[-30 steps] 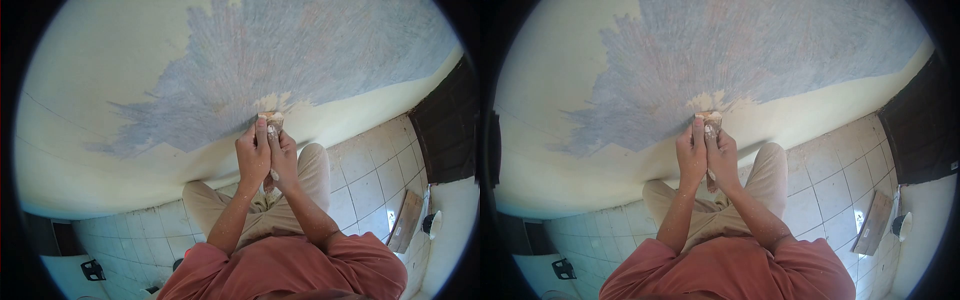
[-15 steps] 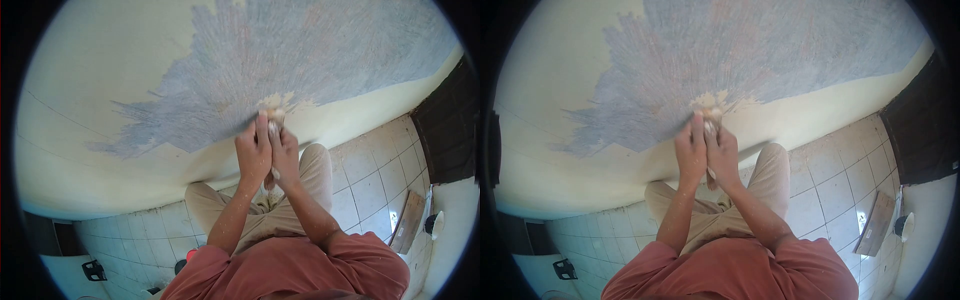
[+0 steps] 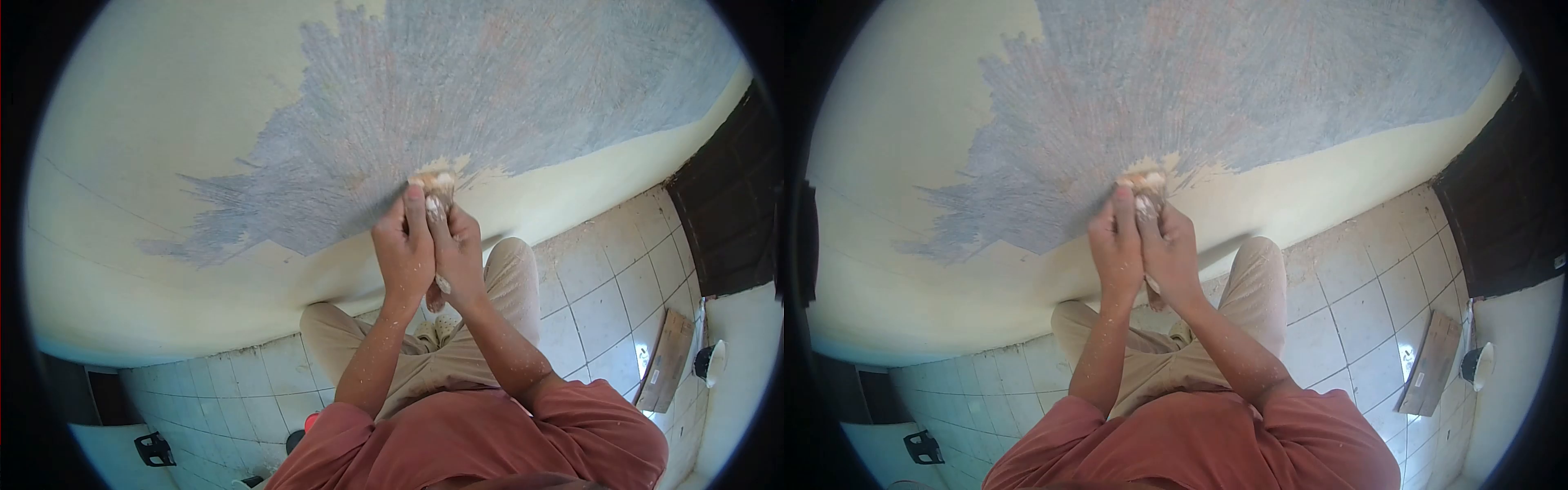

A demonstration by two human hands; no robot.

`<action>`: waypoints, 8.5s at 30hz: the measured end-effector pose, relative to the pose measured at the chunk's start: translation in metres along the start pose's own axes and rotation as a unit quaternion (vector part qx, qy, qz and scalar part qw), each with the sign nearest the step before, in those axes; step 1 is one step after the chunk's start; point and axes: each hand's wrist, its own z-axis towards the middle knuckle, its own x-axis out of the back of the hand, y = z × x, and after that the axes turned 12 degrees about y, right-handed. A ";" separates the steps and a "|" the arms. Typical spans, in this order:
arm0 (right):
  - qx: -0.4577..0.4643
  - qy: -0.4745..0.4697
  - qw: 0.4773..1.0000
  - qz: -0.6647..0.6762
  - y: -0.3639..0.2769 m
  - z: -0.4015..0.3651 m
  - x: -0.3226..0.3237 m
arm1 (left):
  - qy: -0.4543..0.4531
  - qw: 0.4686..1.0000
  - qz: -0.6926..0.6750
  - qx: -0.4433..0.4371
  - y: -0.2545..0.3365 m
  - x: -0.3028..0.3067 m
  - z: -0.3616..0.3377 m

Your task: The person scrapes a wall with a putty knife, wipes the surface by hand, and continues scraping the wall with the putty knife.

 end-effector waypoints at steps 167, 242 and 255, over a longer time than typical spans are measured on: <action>0.009 0.059 0.997 -0.050 -0.082 -0.049 0.097 | -0.376 0.919 -0.117 0.010 0.015 0.014 -0.015; -0.089 -0.247 0.964 -0.037 -0.089 -0.075 -0.023 | -0.101 0.974 -0.195 0.061 0.042 0.150 -0.019; -0.203 -0.233 0.941 0.141 -0.065 -0.073 -0.017 | -0.084 0.929 -0.326 0.155 0.085 0.081 0.024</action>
